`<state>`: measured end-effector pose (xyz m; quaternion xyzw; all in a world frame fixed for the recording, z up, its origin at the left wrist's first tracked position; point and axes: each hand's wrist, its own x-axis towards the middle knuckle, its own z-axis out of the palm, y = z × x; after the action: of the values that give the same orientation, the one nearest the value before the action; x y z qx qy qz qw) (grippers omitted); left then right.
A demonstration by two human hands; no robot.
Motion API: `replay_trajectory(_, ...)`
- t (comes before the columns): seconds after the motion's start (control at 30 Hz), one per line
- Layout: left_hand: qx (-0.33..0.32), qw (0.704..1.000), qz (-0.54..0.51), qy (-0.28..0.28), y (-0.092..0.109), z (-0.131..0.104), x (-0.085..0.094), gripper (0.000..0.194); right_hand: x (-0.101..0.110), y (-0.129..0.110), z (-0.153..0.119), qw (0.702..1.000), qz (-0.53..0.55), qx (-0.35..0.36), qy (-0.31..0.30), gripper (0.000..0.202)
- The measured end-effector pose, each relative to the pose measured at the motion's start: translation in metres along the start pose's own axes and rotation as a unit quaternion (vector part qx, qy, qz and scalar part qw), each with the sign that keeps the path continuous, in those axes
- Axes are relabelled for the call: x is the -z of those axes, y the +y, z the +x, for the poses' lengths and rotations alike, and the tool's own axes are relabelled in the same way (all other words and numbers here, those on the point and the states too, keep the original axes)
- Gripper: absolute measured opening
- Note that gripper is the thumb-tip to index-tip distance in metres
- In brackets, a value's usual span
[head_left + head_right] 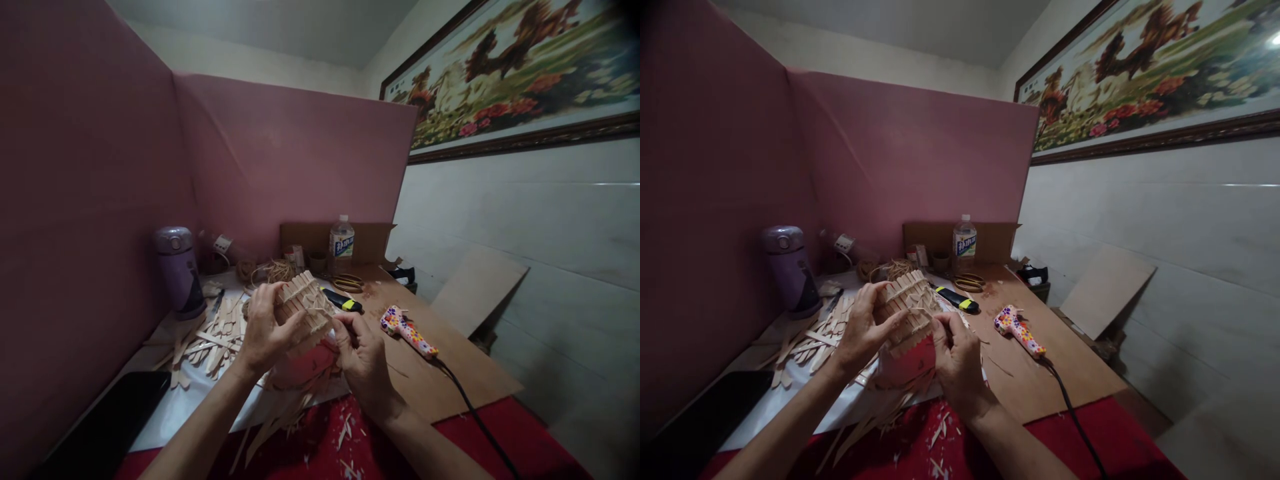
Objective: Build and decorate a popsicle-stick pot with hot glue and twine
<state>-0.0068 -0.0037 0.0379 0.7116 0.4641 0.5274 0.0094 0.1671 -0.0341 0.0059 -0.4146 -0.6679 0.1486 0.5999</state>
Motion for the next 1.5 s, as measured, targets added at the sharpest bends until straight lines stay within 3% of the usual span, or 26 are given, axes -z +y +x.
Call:
replay_trajectory(0.67, 0.012, 1.0, 0.005, -0.005, 0.004, 0.001, 0.0, 0.035, -0.009, 0.007, -0.006, 0.988, -0.114, 0.107, -0.002, 0.012)
replay_trajectory(1.07, 0.005, 1.0, 0.009, 0.0, 0.002, 0.001, -0.001, 0.036, -0.006, 0.008, -0.006, 0.982, -0.107, 0.145, -0.061, 0.02)
replay_trajectory(1.5, 0.008, 1.0, 0.006, 0.0, 0.004, 0.0, -0.001, 0.036, -0.001, 0.009, -0.006, 0.96, -0.184, 0.196, -0.084, 0.032)
